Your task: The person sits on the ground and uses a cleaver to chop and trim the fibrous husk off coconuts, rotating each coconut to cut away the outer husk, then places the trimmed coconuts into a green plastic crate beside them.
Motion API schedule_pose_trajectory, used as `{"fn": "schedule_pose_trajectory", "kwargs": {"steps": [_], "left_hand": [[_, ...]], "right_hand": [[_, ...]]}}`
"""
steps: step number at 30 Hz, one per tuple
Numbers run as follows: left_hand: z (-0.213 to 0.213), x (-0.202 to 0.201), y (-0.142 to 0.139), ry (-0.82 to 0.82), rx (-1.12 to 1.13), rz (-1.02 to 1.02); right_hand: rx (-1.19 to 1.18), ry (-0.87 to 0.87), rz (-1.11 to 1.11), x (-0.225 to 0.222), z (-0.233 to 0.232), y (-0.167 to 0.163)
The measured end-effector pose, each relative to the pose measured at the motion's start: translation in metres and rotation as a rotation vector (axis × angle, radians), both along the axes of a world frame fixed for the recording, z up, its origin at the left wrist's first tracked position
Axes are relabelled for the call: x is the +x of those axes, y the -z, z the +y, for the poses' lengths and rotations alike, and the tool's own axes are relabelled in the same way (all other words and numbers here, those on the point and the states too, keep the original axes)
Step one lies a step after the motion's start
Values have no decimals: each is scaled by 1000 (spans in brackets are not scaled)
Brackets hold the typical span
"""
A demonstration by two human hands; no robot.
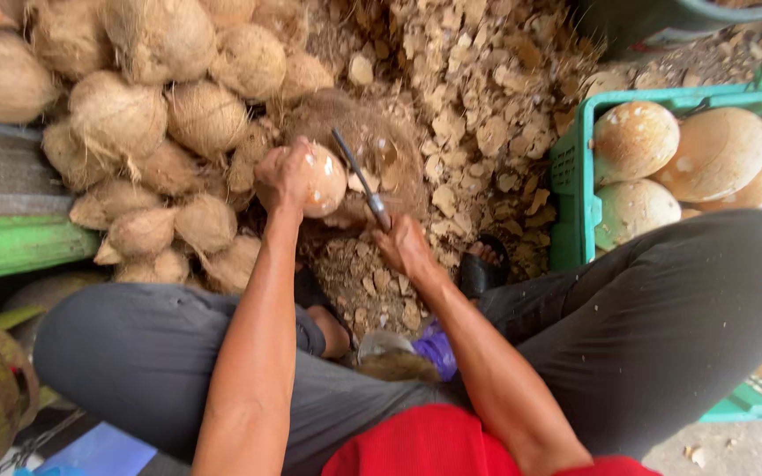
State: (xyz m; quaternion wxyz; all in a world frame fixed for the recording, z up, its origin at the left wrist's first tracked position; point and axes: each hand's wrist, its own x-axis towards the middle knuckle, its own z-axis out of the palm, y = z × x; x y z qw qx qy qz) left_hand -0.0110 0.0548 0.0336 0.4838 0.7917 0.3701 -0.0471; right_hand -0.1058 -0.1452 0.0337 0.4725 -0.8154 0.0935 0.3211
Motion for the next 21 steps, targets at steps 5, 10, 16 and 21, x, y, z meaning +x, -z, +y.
{"fn": "schedule_pose_trajectory", "kwargs": {"steps": [5,10,16,21], "left_hand": [[9,-1,15,23,34,-71],[6,-1,21,15,29,8],[-1,-1,18,92,146,-44],[14,-9,21,180,76,-98]], "right_hand": [[89,141,-74,2,-6,-8],[111,212,-120,-1,4,-20],[-16,-19,-41,0,11,4],[141,60,156,-2,-4,27]]}}
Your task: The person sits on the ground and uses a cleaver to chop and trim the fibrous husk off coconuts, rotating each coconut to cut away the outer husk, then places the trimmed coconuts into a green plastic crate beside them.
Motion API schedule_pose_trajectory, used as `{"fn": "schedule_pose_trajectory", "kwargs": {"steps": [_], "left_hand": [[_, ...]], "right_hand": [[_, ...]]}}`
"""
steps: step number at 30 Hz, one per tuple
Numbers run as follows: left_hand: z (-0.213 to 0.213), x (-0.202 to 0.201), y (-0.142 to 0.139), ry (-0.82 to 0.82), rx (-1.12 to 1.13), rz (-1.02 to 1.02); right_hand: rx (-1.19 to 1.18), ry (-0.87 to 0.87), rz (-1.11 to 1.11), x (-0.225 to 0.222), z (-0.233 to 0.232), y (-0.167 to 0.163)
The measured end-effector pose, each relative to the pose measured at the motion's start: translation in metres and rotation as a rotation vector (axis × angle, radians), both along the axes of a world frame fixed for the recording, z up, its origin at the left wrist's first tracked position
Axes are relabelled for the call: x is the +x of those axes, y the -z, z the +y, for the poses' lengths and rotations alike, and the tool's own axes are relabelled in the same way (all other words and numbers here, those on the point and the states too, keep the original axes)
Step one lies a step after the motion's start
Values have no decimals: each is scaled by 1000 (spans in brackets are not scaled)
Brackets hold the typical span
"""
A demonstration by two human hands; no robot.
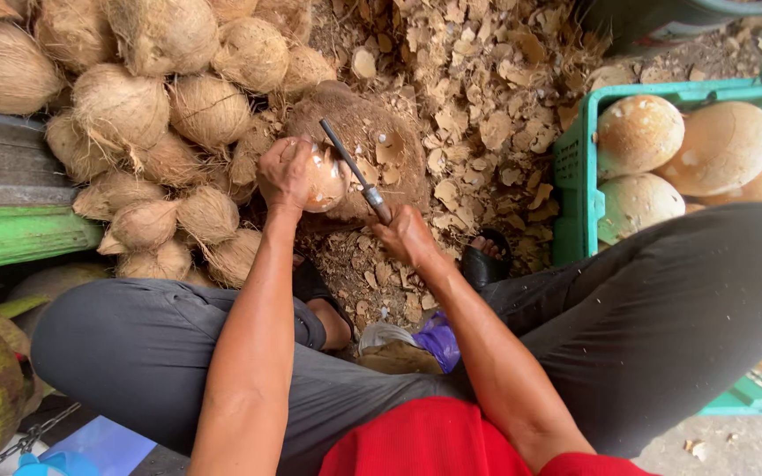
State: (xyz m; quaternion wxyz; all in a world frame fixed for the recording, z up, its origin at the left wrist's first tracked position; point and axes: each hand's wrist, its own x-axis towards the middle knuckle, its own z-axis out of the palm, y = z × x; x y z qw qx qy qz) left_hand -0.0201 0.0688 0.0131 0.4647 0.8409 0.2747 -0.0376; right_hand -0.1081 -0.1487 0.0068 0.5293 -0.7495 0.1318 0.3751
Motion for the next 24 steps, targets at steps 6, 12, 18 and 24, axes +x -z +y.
{"fn": "schedule_pose_trajectory", "kwargs": {"steps": [6,12,18,24], "left_hand": [[4,2,-4,101,22,-30],[9,-1,-5,211,-138,-82],[17,-11,-14,281,-67,27],[22,-13,-35,237,-27,183]], "right_hand": [[-73,-200,-168,21,-35,1],[-259,-298,-201,24,-46,-9],[-306,-63,-220,15,-45,-18],[-212,184,-212,29,-44,-34]]}}
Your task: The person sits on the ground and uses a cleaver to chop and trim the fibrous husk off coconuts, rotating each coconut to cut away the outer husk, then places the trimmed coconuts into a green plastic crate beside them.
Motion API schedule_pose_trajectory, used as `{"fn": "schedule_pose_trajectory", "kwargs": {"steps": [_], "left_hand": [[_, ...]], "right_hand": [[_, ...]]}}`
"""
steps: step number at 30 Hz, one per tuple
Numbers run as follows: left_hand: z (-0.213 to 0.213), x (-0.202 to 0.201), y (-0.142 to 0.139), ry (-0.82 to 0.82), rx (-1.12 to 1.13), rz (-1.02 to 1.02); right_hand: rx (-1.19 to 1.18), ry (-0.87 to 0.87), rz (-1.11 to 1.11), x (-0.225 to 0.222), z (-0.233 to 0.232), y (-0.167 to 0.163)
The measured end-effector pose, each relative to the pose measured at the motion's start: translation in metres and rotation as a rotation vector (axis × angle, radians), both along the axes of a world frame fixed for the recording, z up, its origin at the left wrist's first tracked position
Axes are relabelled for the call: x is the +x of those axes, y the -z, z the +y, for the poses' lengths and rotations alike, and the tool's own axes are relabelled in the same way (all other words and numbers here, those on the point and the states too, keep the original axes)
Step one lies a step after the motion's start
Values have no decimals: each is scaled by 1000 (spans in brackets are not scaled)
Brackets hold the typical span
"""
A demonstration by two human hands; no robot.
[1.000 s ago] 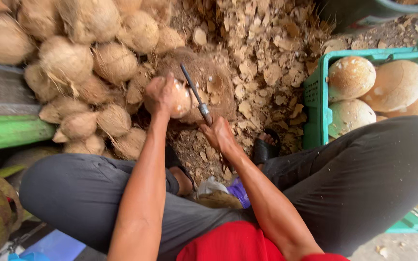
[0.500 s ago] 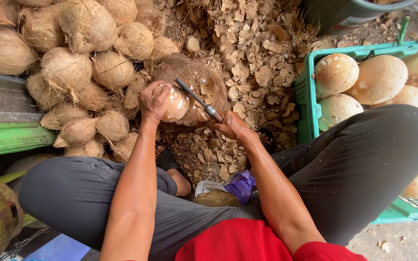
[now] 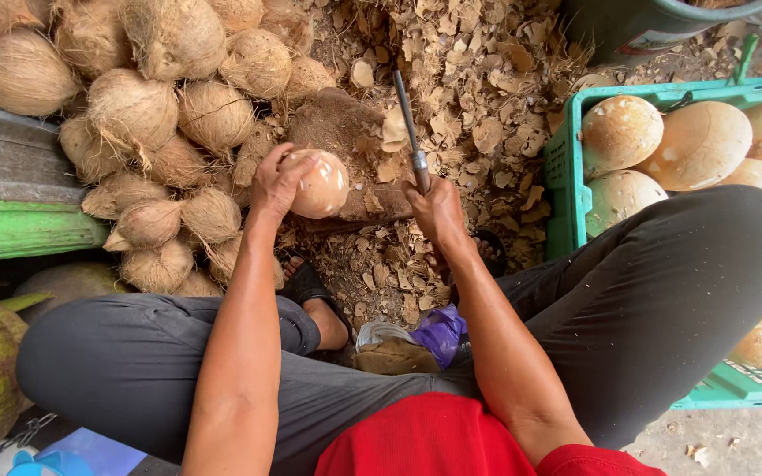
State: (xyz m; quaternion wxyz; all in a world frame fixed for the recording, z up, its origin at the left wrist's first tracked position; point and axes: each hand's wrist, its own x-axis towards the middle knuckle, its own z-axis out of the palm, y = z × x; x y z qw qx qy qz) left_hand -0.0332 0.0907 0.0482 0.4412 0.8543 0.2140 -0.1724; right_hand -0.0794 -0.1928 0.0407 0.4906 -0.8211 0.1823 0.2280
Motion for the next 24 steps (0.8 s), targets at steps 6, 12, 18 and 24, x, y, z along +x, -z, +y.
{"fn": "schedule_pose_trajectory", "kwargs": {"steps": [6,12,18,24], "left_hand": [[-17,7,27,-347,75,-62],[-26,13,44,-717,-95,-13],[-43,17,48,-944,-171,0],[-51,9,27,-519,121,109]], "right_hand": [[153,-29,18,-10,20,-23],[116,-127,-176,-29,51,-22],[192,-145,137,-39,53,-2],[163,-115,-166,-41,55,5]]}}
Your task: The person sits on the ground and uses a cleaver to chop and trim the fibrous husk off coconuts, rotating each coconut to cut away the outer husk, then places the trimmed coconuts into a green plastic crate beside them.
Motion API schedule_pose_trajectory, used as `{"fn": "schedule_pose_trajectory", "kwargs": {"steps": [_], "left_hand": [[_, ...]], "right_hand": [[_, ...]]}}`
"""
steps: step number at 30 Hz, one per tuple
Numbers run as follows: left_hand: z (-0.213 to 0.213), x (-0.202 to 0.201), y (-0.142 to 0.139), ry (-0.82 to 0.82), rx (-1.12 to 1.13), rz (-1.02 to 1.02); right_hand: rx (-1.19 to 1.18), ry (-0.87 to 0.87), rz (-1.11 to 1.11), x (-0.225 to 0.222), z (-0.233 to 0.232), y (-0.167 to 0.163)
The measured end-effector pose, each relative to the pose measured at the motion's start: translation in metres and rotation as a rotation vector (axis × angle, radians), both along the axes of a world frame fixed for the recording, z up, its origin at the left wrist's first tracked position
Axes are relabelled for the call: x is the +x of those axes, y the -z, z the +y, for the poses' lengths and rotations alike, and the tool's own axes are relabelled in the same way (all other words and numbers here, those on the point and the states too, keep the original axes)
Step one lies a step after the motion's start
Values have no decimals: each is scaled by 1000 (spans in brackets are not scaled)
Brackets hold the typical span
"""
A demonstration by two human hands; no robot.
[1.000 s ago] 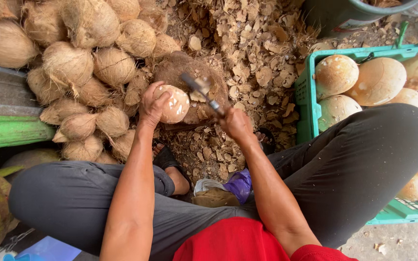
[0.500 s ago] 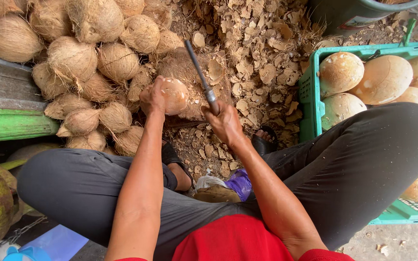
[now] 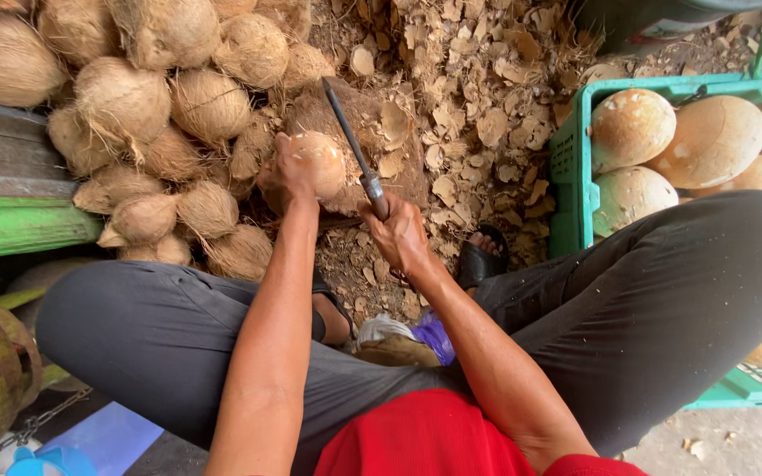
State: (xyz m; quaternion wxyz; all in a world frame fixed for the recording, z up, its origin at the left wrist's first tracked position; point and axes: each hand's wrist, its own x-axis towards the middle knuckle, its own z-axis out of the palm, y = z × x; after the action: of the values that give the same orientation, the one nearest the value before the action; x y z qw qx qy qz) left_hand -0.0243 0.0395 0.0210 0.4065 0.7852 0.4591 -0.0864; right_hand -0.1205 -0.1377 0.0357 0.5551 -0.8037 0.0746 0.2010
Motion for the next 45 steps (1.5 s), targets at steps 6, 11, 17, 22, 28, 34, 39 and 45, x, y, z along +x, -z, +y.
{"fn": "schedule_pose_trajectory", "kwargs": {"steps": [6,11,17,22,28,34,39,45], "left_hand": [[-7,0,-10,-437,-139,-147],[-4,2,0,-419,-106,-200],[0,1,-11,-296,-117,-17],[-1,-11,-19,-116,-168,-155],[-22,-15,-19,-175,-211,-404],[-69,8,-44,-200,-326,-593],[-172,32,-71,97,-451,-649],[-312,22,-80,792,-680,-544]], "right_hand": [[2,-70,311,2,-3,10],[-42,-42,10,2,-6,20],[-128,-135,304,7,-5,44],[-90,-131,304,3,-1,62],[237,13,267,0,-1,63],[287,51,360,-2,-8,53],[57,-93,306,4,0,40],[118,-39,281,-2,14,21]]}}
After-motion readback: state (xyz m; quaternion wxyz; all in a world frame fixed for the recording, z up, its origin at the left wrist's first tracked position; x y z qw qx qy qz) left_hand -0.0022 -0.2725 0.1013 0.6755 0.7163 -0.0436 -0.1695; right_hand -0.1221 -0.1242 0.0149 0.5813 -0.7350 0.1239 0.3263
